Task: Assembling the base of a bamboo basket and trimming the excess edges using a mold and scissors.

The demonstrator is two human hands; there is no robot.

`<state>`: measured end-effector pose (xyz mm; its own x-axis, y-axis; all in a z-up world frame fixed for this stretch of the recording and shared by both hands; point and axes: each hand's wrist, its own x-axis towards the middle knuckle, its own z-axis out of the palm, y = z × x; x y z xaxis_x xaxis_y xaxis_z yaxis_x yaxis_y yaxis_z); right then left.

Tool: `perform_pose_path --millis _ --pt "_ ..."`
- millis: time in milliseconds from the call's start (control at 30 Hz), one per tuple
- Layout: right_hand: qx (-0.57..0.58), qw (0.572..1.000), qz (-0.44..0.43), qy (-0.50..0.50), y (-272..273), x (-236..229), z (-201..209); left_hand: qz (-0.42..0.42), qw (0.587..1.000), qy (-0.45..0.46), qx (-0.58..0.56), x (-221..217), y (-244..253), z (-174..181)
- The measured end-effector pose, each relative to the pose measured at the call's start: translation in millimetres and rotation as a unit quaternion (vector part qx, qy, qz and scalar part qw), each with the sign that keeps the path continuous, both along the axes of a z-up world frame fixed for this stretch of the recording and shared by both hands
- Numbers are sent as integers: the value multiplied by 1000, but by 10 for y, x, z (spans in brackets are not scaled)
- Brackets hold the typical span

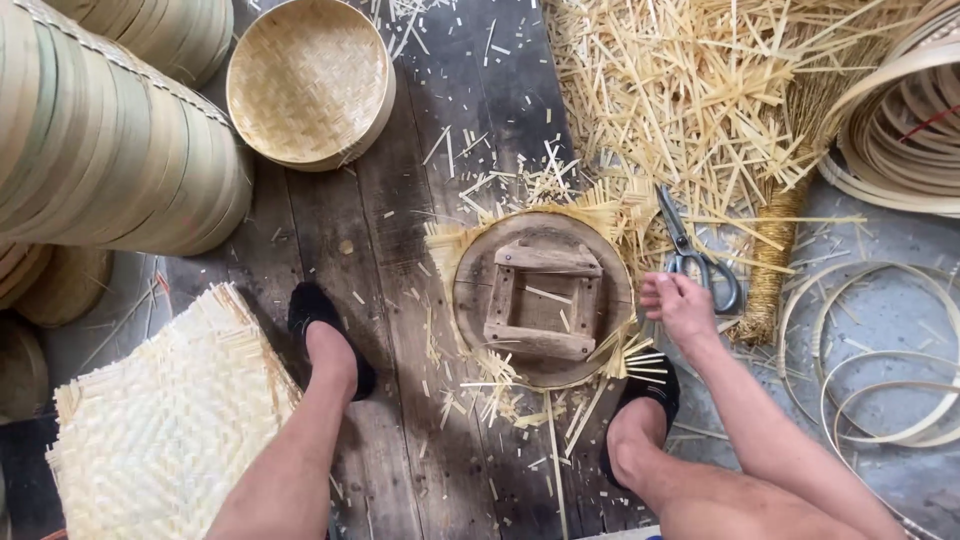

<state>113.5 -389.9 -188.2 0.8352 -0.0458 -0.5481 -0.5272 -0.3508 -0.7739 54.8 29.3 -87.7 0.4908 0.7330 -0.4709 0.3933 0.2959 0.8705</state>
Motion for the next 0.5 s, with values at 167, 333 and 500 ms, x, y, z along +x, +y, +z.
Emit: perform_pose_path --millis 167,333,500 --pt "10 1000 -14 20 -160 -271 -333 -32 999 10 21 -66 95 -5" --pt "46 998 -24 40 -279 -415 -574 -69 996 19 58 -96 273 53" --pt "7 999 -2 42 -359 -466 -582 -98 992 34 76 -244 413 -157"
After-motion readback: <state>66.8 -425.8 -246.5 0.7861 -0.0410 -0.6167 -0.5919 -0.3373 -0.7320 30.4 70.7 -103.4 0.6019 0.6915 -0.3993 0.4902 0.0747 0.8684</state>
